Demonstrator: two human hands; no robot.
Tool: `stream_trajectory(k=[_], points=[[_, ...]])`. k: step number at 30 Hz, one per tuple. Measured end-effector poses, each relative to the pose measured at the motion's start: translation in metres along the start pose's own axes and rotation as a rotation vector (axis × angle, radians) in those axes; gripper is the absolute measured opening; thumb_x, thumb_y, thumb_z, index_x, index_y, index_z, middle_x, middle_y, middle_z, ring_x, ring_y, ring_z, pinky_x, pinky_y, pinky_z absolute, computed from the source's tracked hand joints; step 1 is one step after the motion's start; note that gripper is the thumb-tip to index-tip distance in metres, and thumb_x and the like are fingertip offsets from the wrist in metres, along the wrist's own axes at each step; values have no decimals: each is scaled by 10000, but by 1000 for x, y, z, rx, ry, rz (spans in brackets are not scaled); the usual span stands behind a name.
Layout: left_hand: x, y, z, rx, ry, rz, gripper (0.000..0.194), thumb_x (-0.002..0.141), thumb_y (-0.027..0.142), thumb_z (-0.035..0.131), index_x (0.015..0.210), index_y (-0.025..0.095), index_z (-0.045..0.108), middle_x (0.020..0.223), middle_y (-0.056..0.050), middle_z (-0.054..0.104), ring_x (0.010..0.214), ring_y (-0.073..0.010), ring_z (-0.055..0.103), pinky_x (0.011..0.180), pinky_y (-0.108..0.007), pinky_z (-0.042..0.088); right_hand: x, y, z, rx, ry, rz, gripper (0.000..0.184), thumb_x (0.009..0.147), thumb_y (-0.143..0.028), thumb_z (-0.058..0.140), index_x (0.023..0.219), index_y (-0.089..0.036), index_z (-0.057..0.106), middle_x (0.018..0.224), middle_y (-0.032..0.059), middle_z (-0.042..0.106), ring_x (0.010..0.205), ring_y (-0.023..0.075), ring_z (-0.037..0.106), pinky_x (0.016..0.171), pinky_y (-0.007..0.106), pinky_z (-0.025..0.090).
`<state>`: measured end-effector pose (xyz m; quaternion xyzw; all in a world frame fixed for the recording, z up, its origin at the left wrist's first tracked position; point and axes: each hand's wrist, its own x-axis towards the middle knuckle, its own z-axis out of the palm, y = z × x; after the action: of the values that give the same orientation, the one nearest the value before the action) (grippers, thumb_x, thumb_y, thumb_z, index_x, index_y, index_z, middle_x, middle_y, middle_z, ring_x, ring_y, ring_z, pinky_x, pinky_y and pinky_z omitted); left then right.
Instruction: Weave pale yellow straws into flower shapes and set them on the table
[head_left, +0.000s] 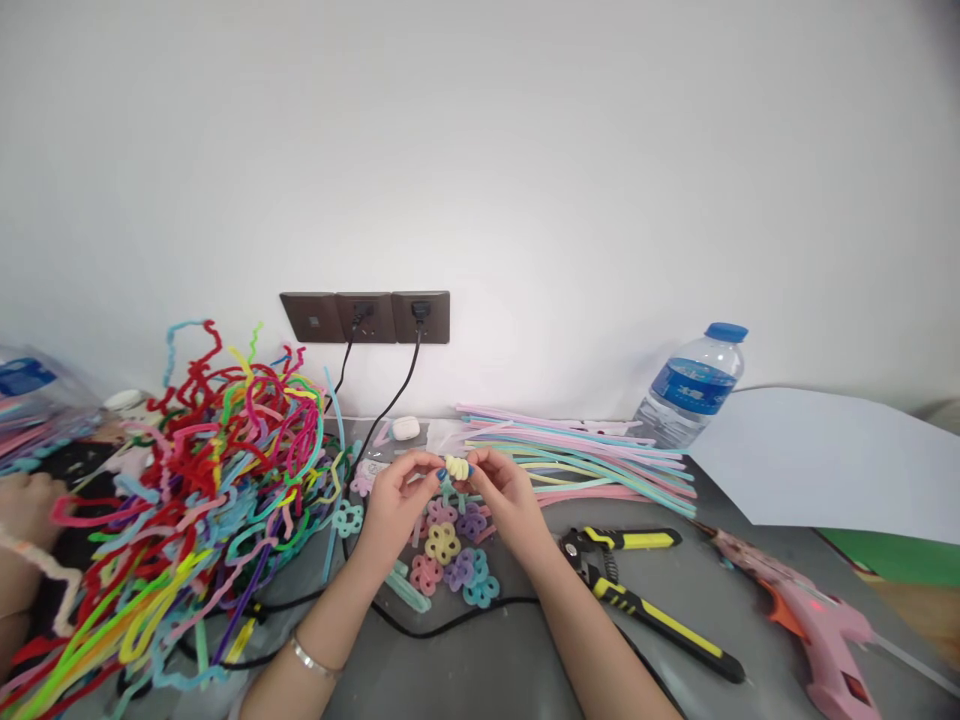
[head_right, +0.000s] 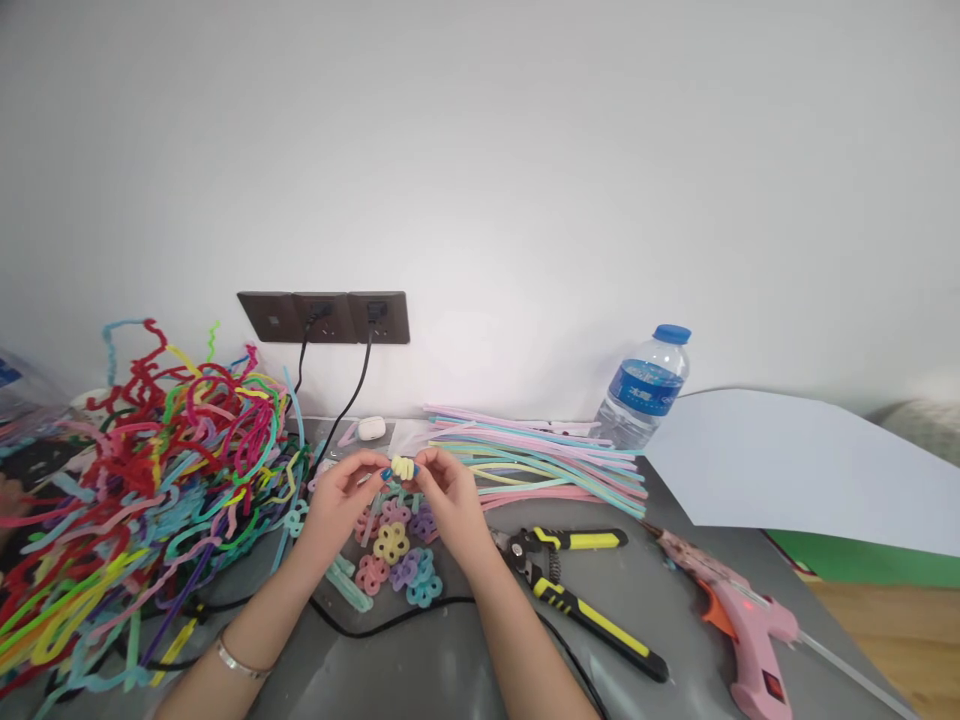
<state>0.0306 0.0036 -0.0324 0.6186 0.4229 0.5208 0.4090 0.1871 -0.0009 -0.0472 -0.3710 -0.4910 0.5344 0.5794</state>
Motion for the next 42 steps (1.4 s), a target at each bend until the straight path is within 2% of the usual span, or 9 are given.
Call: stream_trajectory(k=[5, 10, 16, 23, 27, 33, 37, 42], points=[[3, -1, 0, -21, -67, -89, 153, 756, 286, 642, 817, 155, 694, 799, -48, 704, 736, -176, 646, 649, -267, 537, -1, -1, -1, -19, -36, 1, 331, 791, -528, 640, 825, -209, 558, 776, 12, 569, 708, 163, 560, 697, 303, 518], [3, -4, 0, -53, -29, -124, 175, 733, 299, 667, 826, 154, 700, 840, -65, 716, 798, -197, 655, 697, -285, 535, -3, -5, 1, -15, -85, 6, 294, 828, -492, 615, 812, -204, 560, 782, 9, 531, 714, 156, 515, 690, 283, 475], [2, -12, 1, -205, 0, -278, 297, 760, 410, 648, 887, 148, 706, 796, -59, 710, 687, -171, 637, 631, -282, 528, -4, -8, 3, -86, -151, -47, 304, 851, -493, 584, 773, -201, 549, 700, -7, 473, 643, 143, 423, 615, 260, 380], [1, 0, 3, -60, -54, -114, 171, 769, 325, 646, 805, 165, 691, 728, -29, 681, 688, -168, 630, 646, -265, 513, -2, 0, -3, -120, -43, -41, 267, 853, -465, 585, 821, -201, 563, 744, 5, 493, 673, 145, 437, 604, 242, 387], [0, 2, 3, -75, -8, -80, 168, 758, 292, 652, 881, 177, 656, 819, -30, 670, 775, -172, 636, 658, -252, 517, -1, -2, -3, -87, -73, -15, 263, 844, -451, 600, 808, -193, 565, 750, 4, 496, 687, 143, 446, 624, 242, 391], [-1, 1, -1, -56, 11, -12, 40, 724, 195, 654, 752, 169, 642, 767, -10, 651, 745, -151, 631, 695, -241, 520, -3, -8, 2, -64, -99, -10, 275, 834, -472, 607, 784, -205, 564, 720, -14, 474, 649, 140, 421, 609, 254, 357], [-1, 2, -1, -31, 31, 42, 46, 736, 179, 646, 765, 164, 679, 800, -32, 664, 772, -160, 637, 692, -240, 527, -4, -5, 6, -46, -53, -43, 267, 829, -460, 619, 774, -202, 574, 726, -5, 494, 670, 149, 445, 639, 266, 376], [-3, 1, 1, -11, -30, 115, 85, 782, 167, 609, 809, 165, 689, 844, -44, 654, 809, -158, 638, 676, -227, 528, -3, -1, 7, -56, 13, -70, 278, 826, -461, 613, 768, -192, 572, 731, 8, 505, 698, 158, 458, 657, 266, 397]])
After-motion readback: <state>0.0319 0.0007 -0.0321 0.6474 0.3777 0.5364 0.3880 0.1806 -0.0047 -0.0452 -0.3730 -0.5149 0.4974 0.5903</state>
